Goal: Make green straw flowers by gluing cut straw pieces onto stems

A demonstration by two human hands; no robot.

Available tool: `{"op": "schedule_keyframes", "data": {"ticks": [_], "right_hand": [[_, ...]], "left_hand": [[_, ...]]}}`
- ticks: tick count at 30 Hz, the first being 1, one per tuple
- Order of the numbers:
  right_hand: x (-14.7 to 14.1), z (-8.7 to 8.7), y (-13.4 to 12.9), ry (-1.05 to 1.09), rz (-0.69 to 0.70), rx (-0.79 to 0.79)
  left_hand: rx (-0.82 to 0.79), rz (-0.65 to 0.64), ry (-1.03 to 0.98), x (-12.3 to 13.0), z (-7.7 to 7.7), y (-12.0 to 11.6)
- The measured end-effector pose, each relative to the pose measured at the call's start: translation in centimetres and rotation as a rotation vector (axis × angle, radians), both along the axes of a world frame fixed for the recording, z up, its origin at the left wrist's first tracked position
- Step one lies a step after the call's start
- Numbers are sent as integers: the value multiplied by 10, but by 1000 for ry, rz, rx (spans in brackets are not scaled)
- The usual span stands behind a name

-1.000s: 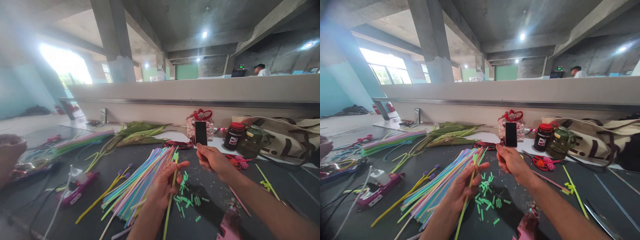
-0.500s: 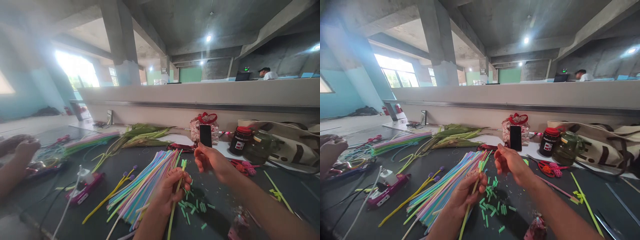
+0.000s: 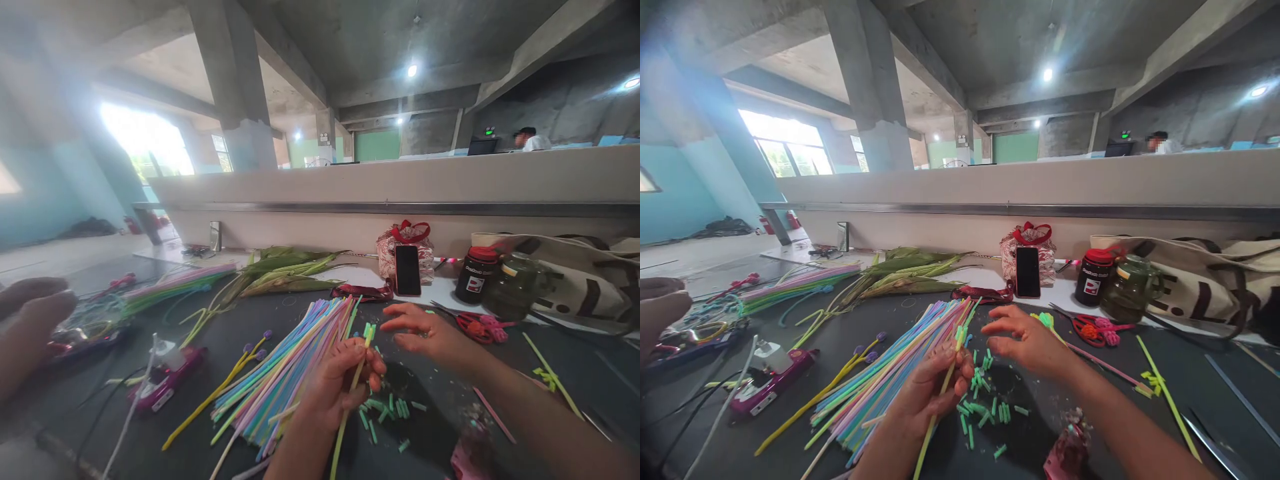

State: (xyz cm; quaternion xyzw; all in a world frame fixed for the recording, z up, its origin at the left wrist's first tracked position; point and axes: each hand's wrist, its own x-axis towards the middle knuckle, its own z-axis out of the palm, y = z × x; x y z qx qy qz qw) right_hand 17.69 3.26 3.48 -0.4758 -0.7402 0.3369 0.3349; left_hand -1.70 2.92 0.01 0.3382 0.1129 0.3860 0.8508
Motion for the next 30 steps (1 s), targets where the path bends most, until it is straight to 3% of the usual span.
{"op": "schedule_keyframes", "data": {"ticks": [6, 12, 18, 22, 30], "right_hand": [[-15, 6, 1, 59, 185, -45], [-20, 14, -7, -11, 157, -30], [-19, 6, -14, -78, 71, -76], [5, 14, -33, -46, -27, -133], [80, 50, -122, 27, -343, -66]], "left_hand": [[3, 34, 59, 1, -1, -2], [-3, 46, 175, 2, 0, -6], [32, -2, 178, 6, -4, -5], [14, 32, 157, 3, -3, -2], [-3, 121, 251, 1, 9, -11]]}}
